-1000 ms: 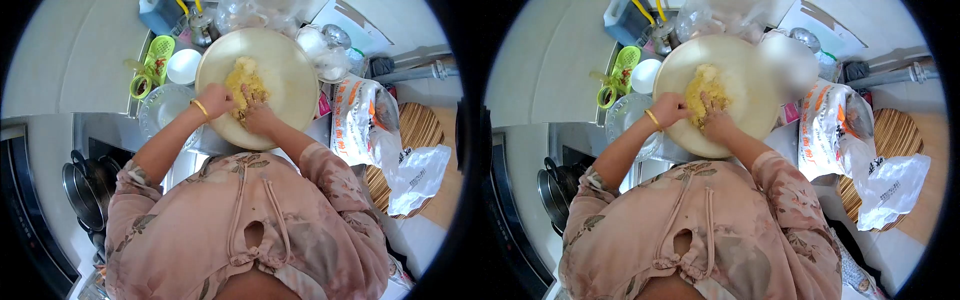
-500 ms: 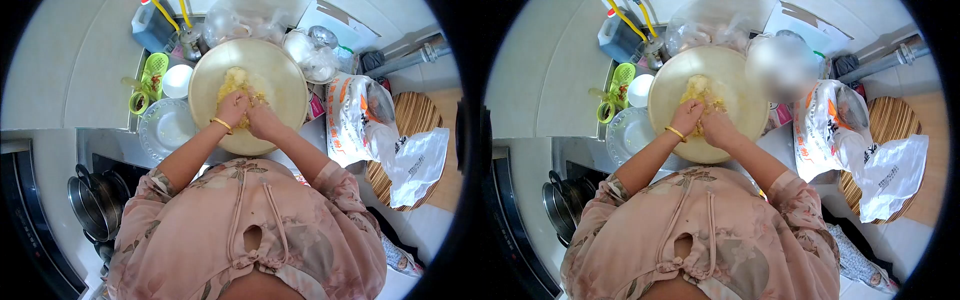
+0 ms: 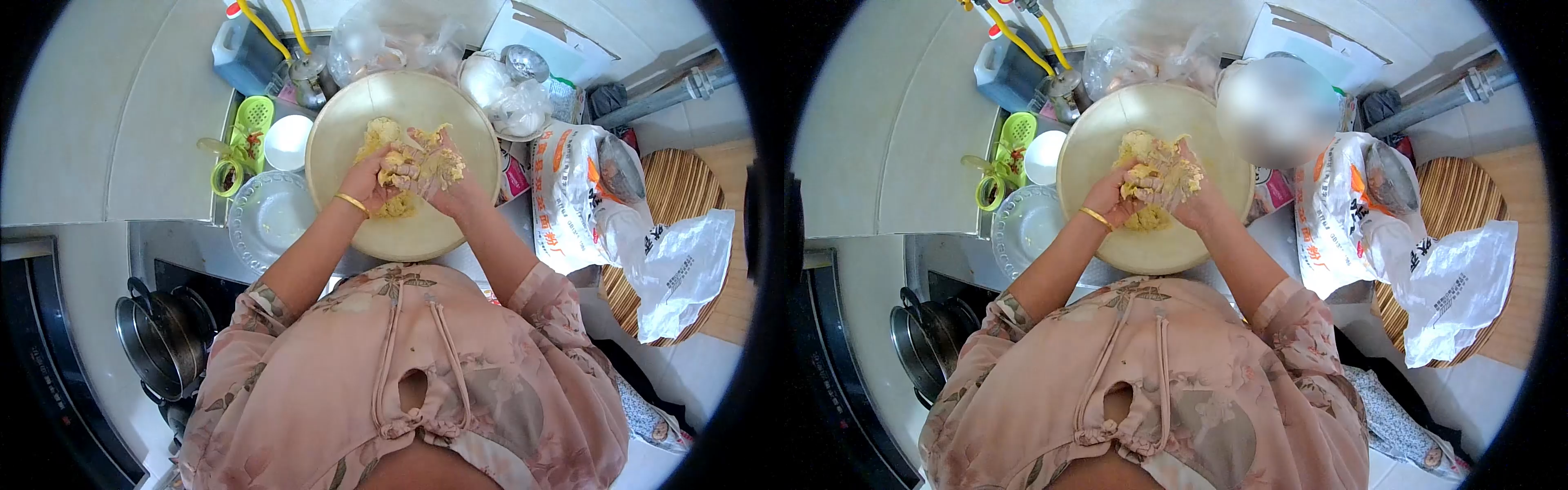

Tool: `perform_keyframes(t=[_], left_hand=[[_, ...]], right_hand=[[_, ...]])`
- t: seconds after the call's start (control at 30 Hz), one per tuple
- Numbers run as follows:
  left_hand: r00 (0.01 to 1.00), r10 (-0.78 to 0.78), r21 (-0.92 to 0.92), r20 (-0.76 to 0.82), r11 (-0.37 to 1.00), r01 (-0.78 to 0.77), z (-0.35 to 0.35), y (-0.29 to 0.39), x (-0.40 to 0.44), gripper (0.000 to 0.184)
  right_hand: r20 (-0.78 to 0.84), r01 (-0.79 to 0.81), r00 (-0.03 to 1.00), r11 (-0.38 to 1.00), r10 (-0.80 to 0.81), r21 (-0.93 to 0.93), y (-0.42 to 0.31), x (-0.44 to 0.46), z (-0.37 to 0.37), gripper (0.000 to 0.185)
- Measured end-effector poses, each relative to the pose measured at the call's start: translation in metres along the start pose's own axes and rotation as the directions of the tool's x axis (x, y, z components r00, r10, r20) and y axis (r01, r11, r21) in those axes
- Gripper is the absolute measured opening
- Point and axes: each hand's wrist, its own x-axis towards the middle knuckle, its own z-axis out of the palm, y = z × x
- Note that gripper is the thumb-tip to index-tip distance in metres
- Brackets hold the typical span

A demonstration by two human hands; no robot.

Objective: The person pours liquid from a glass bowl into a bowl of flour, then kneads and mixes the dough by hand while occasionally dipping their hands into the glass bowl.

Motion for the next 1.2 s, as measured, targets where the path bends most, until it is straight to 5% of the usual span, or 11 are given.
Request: perform_keyframes(t=[0.13,0.23,0.33,0.5,0.63,0.83,0.9,0.97,1.0,1.1,1.2], left_hand=[[0.987,-0.087,-0.111,0.137,0.989,0.102,0.001,0.012,-0.024,0.032],[0.999,-0.039,0.329,-0.006,0.944,0.039,0.006,0.007,-0.028,0.026],[0.999,0.034,0.778,0.038,0.626,-0.051,-0.008,0.006,-0.017,0.020],[0.994,-0.045,0.575,0.095,0.818,-0.018,-0.015,0.008,-0.024,0.014],[0.997,-0.022,0.350,-0.078,0.935,0.048,-0.026,0.018,-0.028,0.022],[0.993,0.119,0.354,-0.028,0.930,-0.101,0.018,0.006,-0.027,0.053],[0.925,0.377,0.594,0.044,0.735,-0.327,0.012,-0.007,-0.015,0.051],[0.897,0.438,0.535,0.059,0.745,-0.399,0.010,-0.014,-0.009,0.045],[0.925,0.379,0.355,0.025,0.862,-0.362,0.026,-0.005,-0.021,0.039],[0.949,0.312,0.061,-0.037,0.949,-0.309,0.032,-0.012,-0.026,0.026],[0.950,0.305,-0.014,-0.063,0.952,-0.307,0.023,-0.020,-0.021,0.022]], right_hand=[[0.100,-0.058,0.993,0.998,0.059,-0.011,0.003,-0.001,-0.005,0.066],[0.086,-0.114,0.989,0.992,0.118,-0.052,0.003,0.002,-0.012,0.069],[0.098,-0.159,0.982,0.987,0.162,-0.033,0.001,-0.001,-0.011,0.074],[0.096,-0.279,0.956,0.960,0.277,0.008,-0.015,-0.004,-0.024,0.080],[-0.062,-0.106,0.994,0.960,0.093,-0.260,-0.034,-0.010,-0.040,0.079],[-0.055,-0.011,0.998,0.981,0.000,-0.194,0.000,0.005,-0.013,0.074],[-0.073,0.013,0.997,0.956,-0.036,-0.293,0.006,0.000,0.014,0.074],[-0.090,0.030,0.994,0.927,-0.068,-0.373,0.014,0.003,0.019,0.072],[-0.097,0.039,0.992,0.910,-0.086,-0.412,0.016,0.005,0.021,0.071],[-0.143,-0.050,0.987,0.731,-0.066,-0.681,0.022,0.018,0.018,0.067],[0.065,0.170,0.919,0.242,-0.389,-0.955,0.038,0.037,-0.009,0.064]])
